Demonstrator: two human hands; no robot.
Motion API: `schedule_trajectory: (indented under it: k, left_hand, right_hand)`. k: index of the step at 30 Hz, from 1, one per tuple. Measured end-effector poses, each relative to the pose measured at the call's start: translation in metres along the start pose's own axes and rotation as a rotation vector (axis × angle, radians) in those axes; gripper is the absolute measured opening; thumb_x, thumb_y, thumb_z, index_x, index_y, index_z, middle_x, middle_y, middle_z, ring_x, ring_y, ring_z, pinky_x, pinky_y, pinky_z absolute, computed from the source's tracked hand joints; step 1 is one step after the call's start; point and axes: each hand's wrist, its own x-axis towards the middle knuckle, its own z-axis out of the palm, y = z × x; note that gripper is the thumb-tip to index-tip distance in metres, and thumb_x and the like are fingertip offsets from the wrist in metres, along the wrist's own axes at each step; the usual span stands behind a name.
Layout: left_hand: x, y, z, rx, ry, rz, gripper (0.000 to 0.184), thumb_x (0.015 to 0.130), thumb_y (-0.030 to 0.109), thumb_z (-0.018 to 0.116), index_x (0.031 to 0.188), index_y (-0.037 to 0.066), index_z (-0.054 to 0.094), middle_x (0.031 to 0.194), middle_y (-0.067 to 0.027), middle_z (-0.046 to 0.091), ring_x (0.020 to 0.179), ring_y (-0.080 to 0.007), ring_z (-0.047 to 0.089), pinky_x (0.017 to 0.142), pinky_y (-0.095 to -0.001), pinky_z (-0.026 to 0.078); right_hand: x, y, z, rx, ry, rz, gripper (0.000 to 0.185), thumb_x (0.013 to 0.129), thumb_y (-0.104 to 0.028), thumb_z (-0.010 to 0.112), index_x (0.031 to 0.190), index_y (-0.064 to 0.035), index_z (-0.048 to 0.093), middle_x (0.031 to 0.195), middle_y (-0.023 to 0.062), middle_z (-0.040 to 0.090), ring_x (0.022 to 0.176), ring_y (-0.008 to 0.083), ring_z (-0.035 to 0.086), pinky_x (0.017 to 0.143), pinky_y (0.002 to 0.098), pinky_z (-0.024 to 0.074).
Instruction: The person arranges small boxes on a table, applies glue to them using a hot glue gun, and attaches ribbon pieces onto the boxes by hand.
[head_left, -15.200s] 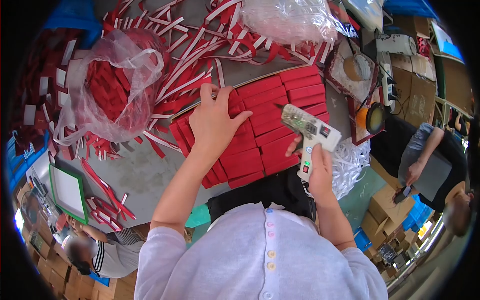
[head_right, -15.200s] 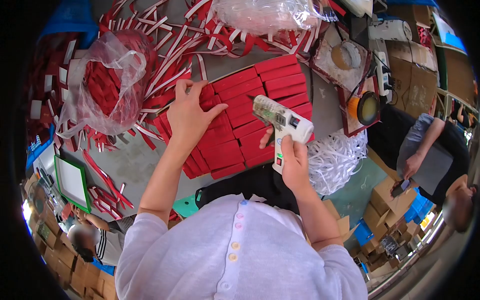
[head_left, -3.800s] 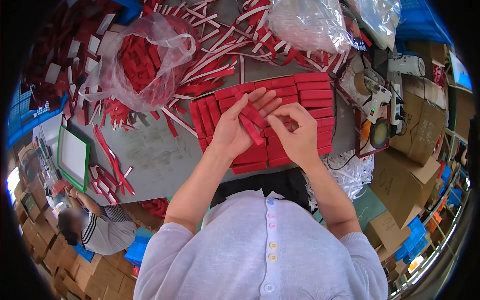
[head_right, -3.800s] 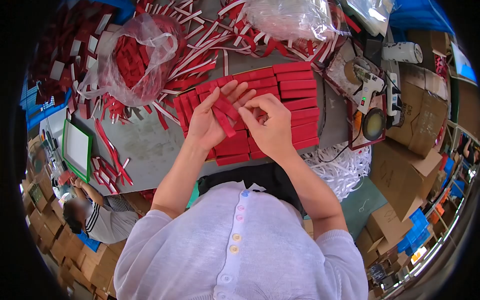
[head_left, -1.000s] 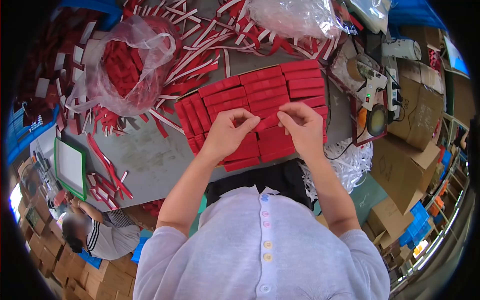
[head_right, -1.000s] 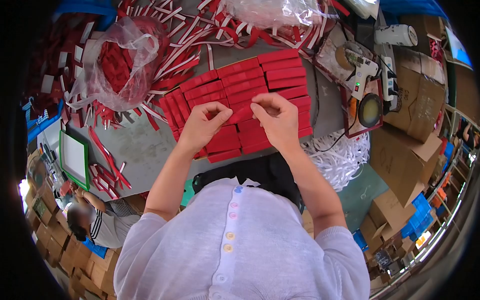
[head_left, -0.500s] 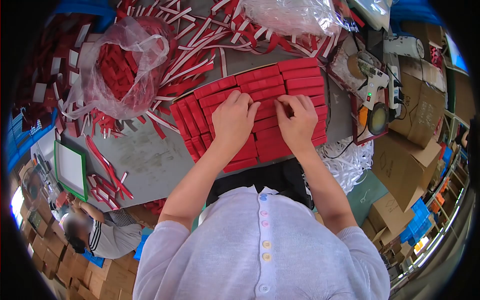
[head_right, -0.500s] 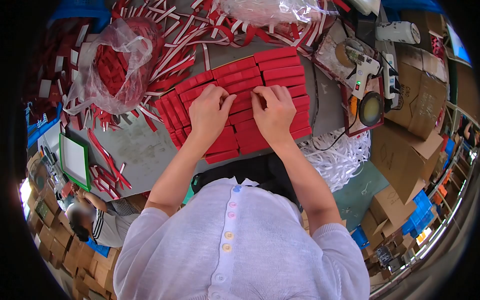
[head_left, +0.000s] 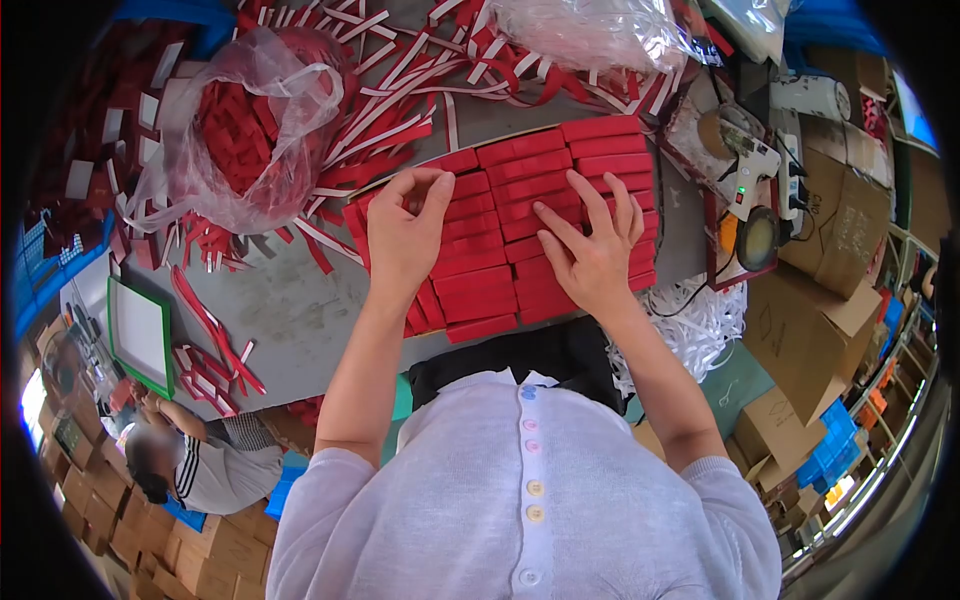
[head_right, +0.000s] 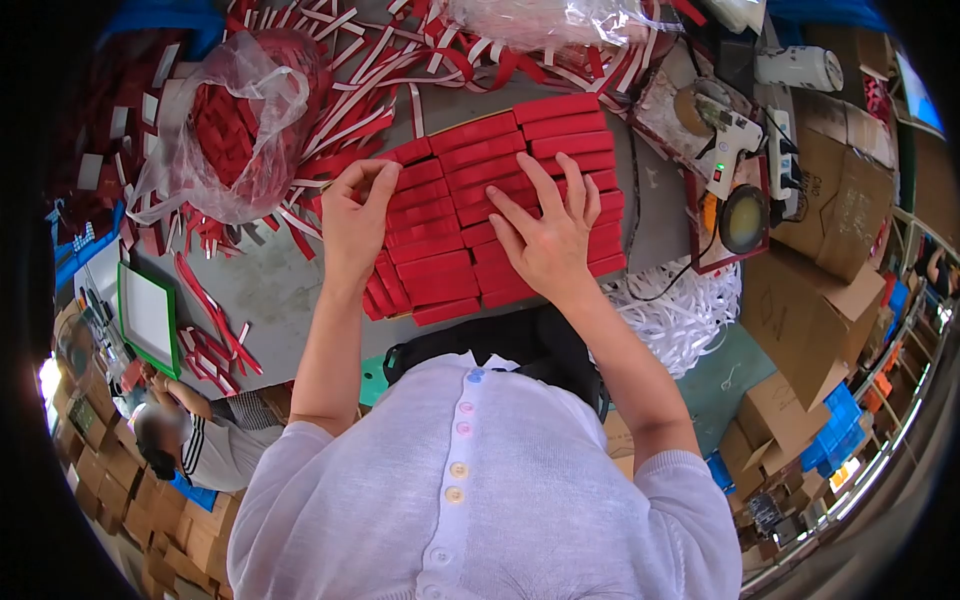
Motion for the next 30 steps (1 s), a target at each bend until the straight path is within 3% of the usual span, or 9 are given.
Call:
schedule_trajectory:
  k: [7, 9, 12, 15, 20, 24, 26, 27, 30]
  left_hand:
    - [-0.002, 0.001, -0.010, -0.389, -0.133, -0.327, 0.014, 0.090, 0.012, 0.059, 0.097, 0.000, 0.062, 0.074, 0.0005, 0.056, 0.061, -0.0069, 0.044, 0.058, -0.0209, 0.037]
    - [0.002, -0.005, -0.013, -0.916, -0.293, -0.424, 0.017, 0.091, 0.010, 0.054, 0.105, 0.002, 0.059, 0.076, -0.0013, 0.055, 0.060, -0.0115, 0.043, 0.058, -0.0247, 0.038]
    - [-0.006, -0.002, 0.001, -1.286, -0.250, -0.492, 0.023, 0.092, 0.007, 0.047, 0.112, 0.003, 0.057, 0.088, -0.0050, 0.060, 0.070, -0.0166, 0.053, 0.063, -0.0275, 0.044]
    - [-0.013, -0.013, 0.011, -1.415, -0.309, -0.389, 0.027, 0.092, 0.005, 0.045, 0.117, 0.005, 0.056, 0.108, -0.0106, 0.062, 0.101, -0.0274, 0.058, 0.089, -0.0387, 0.047]
    - [-0.026, 0.007, 0.027, -1.287, -0.332, -0.269, 0.031, 0.095, 0.010, 0.043, 0.124, 0.005, 0.050, 0.123, -0.0133, 0.056, 0.117, -0.0322, 0.052, 0.104, -0.0471, 0.039]
    - [-0.028, 0.025, 0.012, -0.966, -0.326, -0.593, 0.032, 0.096, 0.021, 0.046, 0.122, 0.004, 0.052, 0.118, -0.0134, 0.057, 0.096, -0.0256, 0.061, 0.071, -0.0307, 0.050]
    - [-0.033, 0.022, 0.008, -0.769, -0.449, -0.713, 0.029, 0.095, 0.023, 0.050, 0.117, 0.004, 0.055, 0.107, -0.0110, 0.059, 0.082, -0.0203, 0.059, 0.060, -0.0272, 0.045]
    - [-0.035, 0.021, 0.007, -0.566, -0.568, -0.821, 0.027, 0.094, 0.025, 0.053, 0.111, 0.003, 0.059, 0.097, -0.0085, 0.061, 0.067, -0.0150, 0.058, 0.050, -0.0237, 0.040]
    - [-0.046, -0.003, 0.013, -0.535, -0.735, -0.614, 0.019, 0.092, 0.021, 0.059, 0.099, 0.004, 0.062, 0.076, -0.0015, 0.059, 0.051, -0.0074, 0.048, 0.044, -0.0214, 0.036]
  right_hand:
    - [-0.004, 0.001, 0.005, 0.031, 0.011, 0.018, 0.026, 0.076, -0.025, 0.068, 0.101, -0.0214, 0.071, 0.138, 0.0064, 0.042, 0.129, 0.0360, 0.029, 0.105, 0.0516, 0.0153]
    - [-0.002, -0.002, 0.000, 0.009, 0.009, 0.021, 0.025, 0.076, -0.025, 0.068, 0.101, -0.0215, 0.071, 0.139, 0.0064, 0.041, 0.130, 0.0365, 0.027, 0.106, 0.0523, 0.0132]
    - [0.005, -0.018, -0.016, -0.001, 0.006, 0.052, 0.024, 0.077, -0.018, 0.068, 0.101, -0.0158, 0.070, 0.129, 0.0094, 0.051, 0.122, 0.0342, 0.042, 0.101, 0.0496, 0.0282]
    - [0.002, -0.036, -0.012, 1.258, -0.024, 0.669, 0.028, 0.084, -0.005, 0.065, 0.110, 0.0012, 0.059, 0.088, 0.0108, 0.066, 0.074, 0.0162, 0.064, 0.065, 0.0242, 0.0515]
    - [0.008, -0.056, -0.022, 1.554, -0.306, 0.851, 0.029, 0.082, -0.003, 0.067, 0.109, 0.0009, 0.059, 0.085, 0.0090, 0.066, 0.068, 0.0129, 0.064, 0.054, 0.0233, 0.0495]
    - [0.001, -0.045, -0.022, 1.182, -0.110, 0.702, 0.013, 0.078, 0.003, 0.067, 0.091, 0.0010, 0.066, 0.087, 0.0082, 0.066, 0.071, 0.0155, 0.065, 0.060, 0.0245, 0.0510]
    - [-0.004, -0.031, -0.022, 0.659, 0.141, 0.112, 0.016, 0.075, 0.007, 0.065, 0.089, -0.0004, 0.068, 0.087, 0.0103, 0.065, 0.076, 0.0201, 0.066, 0.065, 0.0266, 0.0518]
    - [-0.007, -0.030, -0.023, 0.655, 0.147, 0.126, 0.020, 0.072, 0.008, 0.065, 0.088, -0.0021, 0.069, 0.087, 0.0126, 0.064, 0.081, 0.0240, 0.065, 0.067, 0.0289, 0.0521]
    - [-0.011, -0.025, -0.019, 0.651, 0.186, 0.131, 0.018, 0.075, 0.006, 0.065, 0.091, -0.0009, 0.068, 0.088, 0.0108, 0.065, 0.080, 0.0203, 0.065, 0.065, 0.0281, 0.0524]
